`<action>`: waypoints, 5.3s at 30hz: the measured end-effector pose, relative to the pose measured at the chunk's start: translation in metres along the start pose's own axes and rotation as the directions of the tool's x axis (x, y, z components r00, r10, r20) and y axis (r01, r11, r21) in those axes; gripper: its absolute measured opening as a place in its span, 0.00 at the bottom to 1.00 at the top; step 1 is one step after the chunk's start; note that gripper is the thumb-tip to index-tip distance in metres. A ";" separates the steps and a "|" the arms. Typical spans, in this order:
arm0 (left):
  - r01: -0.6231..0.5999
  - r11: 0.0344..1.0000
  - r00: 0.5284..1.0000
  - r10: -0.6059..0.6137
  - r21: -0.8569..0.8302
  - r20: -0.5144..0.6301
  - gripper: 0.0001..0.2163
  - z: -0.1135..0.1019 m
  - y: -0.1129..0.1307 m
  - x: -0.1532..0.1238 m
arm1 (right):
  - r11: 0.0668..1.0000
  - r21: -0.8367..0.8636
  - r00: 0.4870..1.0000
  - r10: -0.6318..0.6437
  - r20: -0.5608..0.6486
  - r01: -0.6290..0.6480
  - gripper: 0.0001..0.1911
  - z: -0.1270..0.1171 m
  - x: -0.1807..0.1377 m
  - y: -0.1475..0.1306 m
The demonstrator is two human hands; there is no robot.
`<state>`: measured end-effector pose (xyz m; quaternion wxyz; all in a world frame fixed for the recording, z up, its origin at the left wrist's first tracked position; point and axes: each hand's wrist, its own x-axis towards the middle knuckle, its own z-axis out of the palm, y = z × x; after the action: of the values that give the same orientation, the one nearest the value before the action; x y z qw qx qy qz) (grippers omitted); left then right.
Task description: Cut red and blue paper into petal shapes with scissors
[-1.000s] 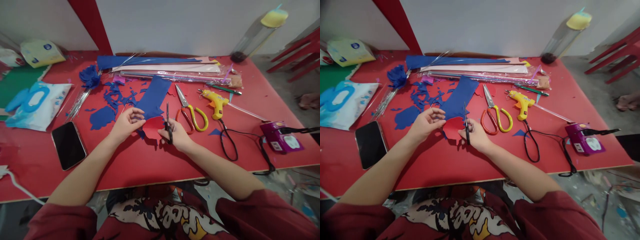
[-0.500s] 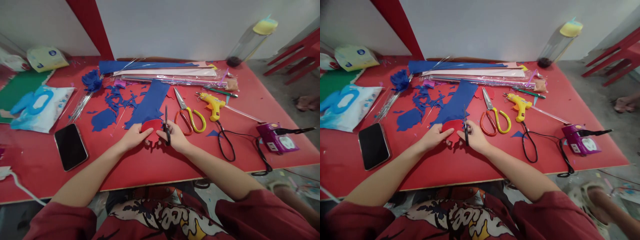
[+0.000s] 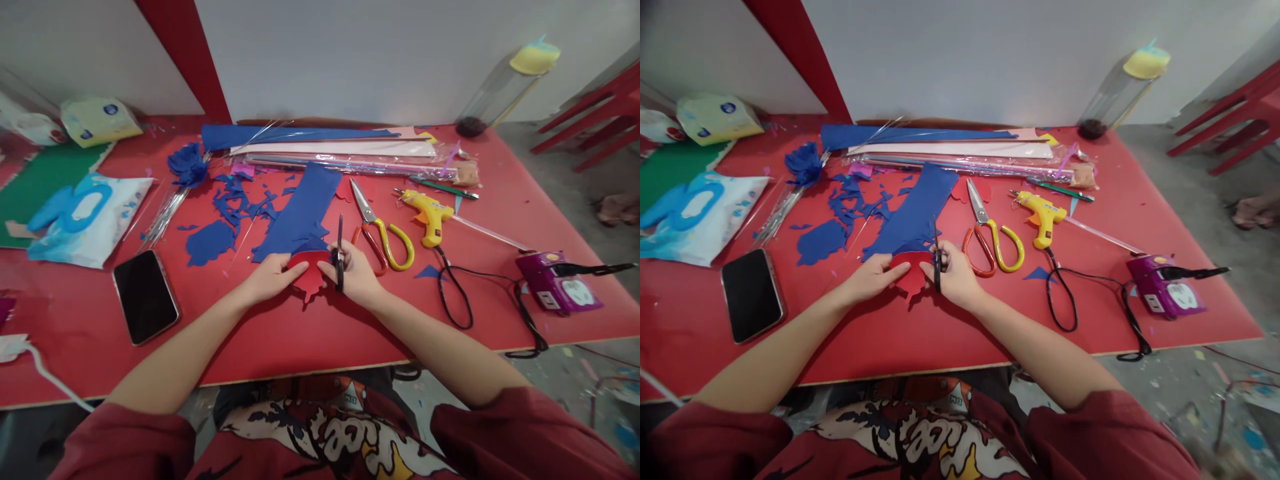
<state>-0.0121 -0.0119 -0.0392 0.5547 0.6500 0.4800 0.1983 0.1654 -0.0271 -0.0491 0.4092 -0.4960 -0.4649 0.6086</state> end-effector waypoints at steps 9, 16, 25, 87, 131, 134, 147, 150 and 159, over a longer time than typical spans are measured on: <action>-0.263 0.922 0.956 0.210 -0.285 -0.203 0.14 0.001 -0.006 0.003 | 0.999 -0.012 0.996 -0.040 -0.082 0.040 0.19 -0.003 0.002 -0.002; -0.203 0.976 0.979 0.201 0.080 0.033 0.06 0.001 0.004 -0.005 | 0.998 -0.042 0.996 -0.056 -0.068 0.053 0.18 -0.001 -0.002 -0.004; -0.127 0.985 0.992 0.127 0.116 0.006 0.10 0.004 0.001 -0.003 | 0.989 -0.118 0.993 -0.092 -0.070 0.084 0.17 0.000 0.000 0.005; -0.203 0.847 0.977 0.212 0.491 0.038 0.16 -0.049 0.067 0.001 | 0.984 0.174 0.816 -0.120 0.565 0.025 0.31 -0.025 -0.009 -0.005; -0.250 0.816 0.966 0.250 0.521 0.071 0.18 -0.039 0.065 -0.002 | 0.980 0.197 0.800 -0.107 0.590 -0.013 0.27 -0.028 -0.013 -0.003; -0.245 0.819 0.967 0.246 0.519 0.068 0.18 -0.039 0.066 -0.002 | 0.977 0.212 0.807 -0.102 0.582 -0.029 0.27 -0.027 -0.013 -0.003; -0.242 0.820 0.967 0.249 0.519 0.056 0.19 -0.039 0.061 0.000 | 0.967 0.245 0.821 -0.083 0.565 -0.071 0.27 -0.027 -0.014 -0.001; -0.250 0.817 0.964 0.261 0.519 0.054 0.19 -0.040 0.061 0.000 | 0.963 0.258 0.817 -0.083 0.570 -0.082 0.26 -0.027 -0.014 0.000; -0.247 0.824 0.965 0.259 0.510 0.048 0.20 -0.041 0.062 -0.001 | 0.961 0.257 0.820 -0.068 0.569 -0.099 0.25 -0.026 -0.014 -0.001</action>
<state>-0.0198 0.0133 0.0298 0.3255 0.8291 0.4314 0.1431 0.1935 -0.0359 -0.0473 0.3105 -0.2326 -0.4731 0.7910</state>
